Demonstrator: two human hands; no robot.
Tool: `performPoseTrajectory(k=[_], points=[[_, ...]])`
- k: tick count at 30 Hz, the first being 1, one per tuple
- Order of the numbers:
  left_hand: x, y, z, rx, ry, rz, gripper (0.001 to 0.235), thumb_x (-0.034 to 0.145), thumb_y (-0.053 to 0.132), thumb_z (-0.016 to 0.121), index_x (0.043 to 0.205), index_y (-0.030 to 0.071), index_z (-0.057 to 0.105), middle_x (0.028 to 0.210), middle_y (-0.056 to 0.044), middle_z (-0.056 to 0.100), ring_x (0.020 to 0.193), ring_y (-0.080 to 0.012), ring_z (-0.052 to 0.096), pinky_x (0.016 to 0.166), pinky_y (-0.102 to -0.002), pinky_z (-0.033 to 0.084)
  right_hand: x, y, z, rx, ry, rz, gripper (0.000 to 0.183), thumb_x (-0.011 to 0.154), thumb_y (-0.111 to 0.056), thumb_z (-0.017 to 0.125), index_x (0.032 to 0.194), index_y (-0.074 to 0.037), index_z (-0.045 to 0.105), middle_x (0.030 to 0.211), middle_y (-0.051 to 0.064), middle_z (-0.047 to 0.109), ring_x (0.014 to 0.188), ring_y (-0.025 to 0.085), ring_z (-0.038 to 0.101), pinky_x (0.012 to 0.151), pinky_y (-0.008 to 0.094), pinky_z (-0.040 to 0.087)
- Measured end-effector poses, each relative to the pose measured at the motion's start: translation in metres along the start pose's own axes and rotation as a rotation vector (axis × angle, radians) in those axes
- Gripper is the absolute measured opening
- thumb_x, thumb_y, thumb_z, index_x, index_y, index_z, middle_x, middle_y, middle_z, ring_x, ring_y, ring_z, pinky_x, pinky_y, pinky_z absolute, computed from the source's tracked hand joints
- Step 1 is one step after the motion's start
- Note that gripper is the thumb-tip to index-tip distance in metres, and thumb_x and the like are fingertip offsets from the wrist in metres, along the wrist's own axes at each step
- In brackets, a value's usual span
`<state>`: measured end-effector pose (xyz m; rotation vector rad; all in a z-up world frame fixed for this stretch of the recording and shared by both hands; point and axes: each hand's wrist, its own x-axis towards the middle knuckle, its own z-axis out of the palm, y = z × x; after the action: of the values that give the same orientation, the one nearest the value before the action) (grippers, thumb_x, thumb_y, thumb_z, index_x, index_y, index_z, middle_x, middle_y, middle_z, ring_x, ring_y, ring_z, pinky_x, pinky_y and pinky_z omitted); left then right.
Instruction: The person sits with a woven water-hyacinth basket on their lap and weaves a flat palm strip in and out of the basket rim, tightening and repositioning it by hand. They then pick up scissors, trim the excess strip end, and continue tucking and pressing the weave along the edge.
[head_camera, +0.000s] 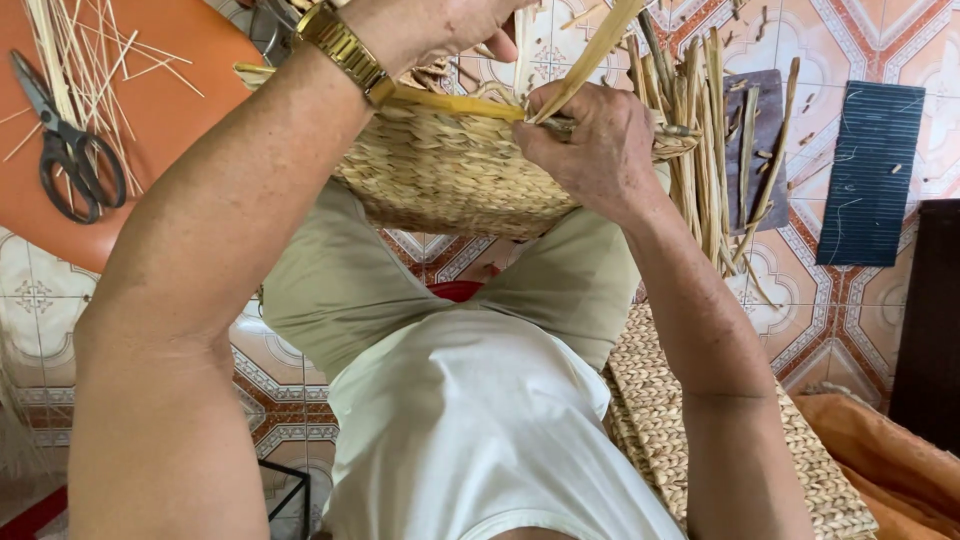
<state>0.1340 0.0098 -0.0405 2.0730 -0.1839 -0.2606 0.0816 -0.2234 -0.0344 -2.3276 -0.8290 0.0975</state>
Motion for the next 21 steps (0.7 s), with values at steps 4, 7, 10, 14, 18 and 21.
performPoseTrajectory(k=[4, 7, 10, 14, 18, 21], points=[[0.004, -0.002, 0.008, 0.137, -0.034, -0.289, 0.058, 0.104, 0.060, 0.042, 0.086, 0.013, 0.072, 0.067, -0.001, 0.067, 0.058, -0.0089, 0.061, 0.047, -0.034, 0.048, 0.003, 0.002, 0.004, -0.009, -0.001, -0.026, 0.020, 0.095, -0.018, 0.080, 0.109, -0.004, 0.079, 0.067, 0.004, 0.068, 0.051, 0.005, 0.058, 0.049, 0.027, 0.051], [0.023, -0.033, 0.021, 0.027, -0.037, -0.022, 0.061, 0.108, 0.056, 0.042, 0.080, 0.010, 0.073, 0.066, 0.003, 0.070, 0.063, -0.0010, 0.072, 0.056, -0.025, 0.060, 0.005, 0.001, 0.004, -0.032, -0.049, 0.042, 0.027, 0.093, -0.020, 0.081, 0.112, -0.002, 0.077, 0.059, 0.004, 0.065, 0.042, 0.008, 0.053, 0.037, 0.028, 0.046], [0.013, -0.004, 0.015, 0.140, -0.072, -0.190, 0.052, 0.102, 0.057, 0.046, 0.084, 0.015, 0.071, 0.063, 0.005, 0.067, 0.057, -0.0047, 0.067, 0.047, -0.032, 0.053, 0.006, 0.004, 0.003, -0.011, -0.080, 0.041, 0.029, 0.092, -0.022, 0.083, 0.110, 0.000, 0.077, 0.053, 0.003, 0.062, 0.041, 0.008, 0.053, 0.037, 0.027, 0.046], [0.020, -0.012, 0.021, 0.167, -0.087, -0.136, 0.054, 0.104, 0.054, 0.048, 0.088, 0.009, 0.072, 0.066, -0.002, 0.069, 0.058, -0.0096, 0.069, 0.052, -0.028, 0.058, 0.006, -0.001, 0.000, -0.023, -0.047, -0.004, 0.026, 0.091, -0.021, 0.086, 0.106, 0.000, 0.079, 0.052, 0.006, 0.063, 0.042, 0.009, 0.056, 0.043, 0.025, 0.047], [0.033, -0.030, 0.034, -0.027, -0.143, -0.106, 0.041, 0.099, 0.042, 0.054, 0.097, 0.006, 0.073, 0.073, -0.005, 0.074, 0.061, -0.0101, 0.074, 0.050, -0.029, 0.062, 0.005, 0.002, 0.002, -0.028, -0.007, -0.064, 0.027, 0.089, -0.020, 0.089, 0.103, 0.002, 0.079, 0.059, 0.008, 0.068, 0.048, 0.008, 0.059, 0.044, 0.025, 0.049], [0.026, -0.018, 0.033, 0.018, -0.159, -0.142, 0.042, 0.099, 0.039, 0.052, 0.095, 0.003, 0.073, 0.073, -0.009, 0.073, 0.062, -0.0149, 0.074, 0.051, -0.030, 0.061, 0.004, 0.008, 0.004, -0.011, -0.003, -0.102, 0.031, 0.091, -0.020, 0.088, 0.105, 0.005, 0.077, 0.061, 0.006, 0.066, 0.050, 0.006, 0.061, 0.043, 0.024, 0.050]])
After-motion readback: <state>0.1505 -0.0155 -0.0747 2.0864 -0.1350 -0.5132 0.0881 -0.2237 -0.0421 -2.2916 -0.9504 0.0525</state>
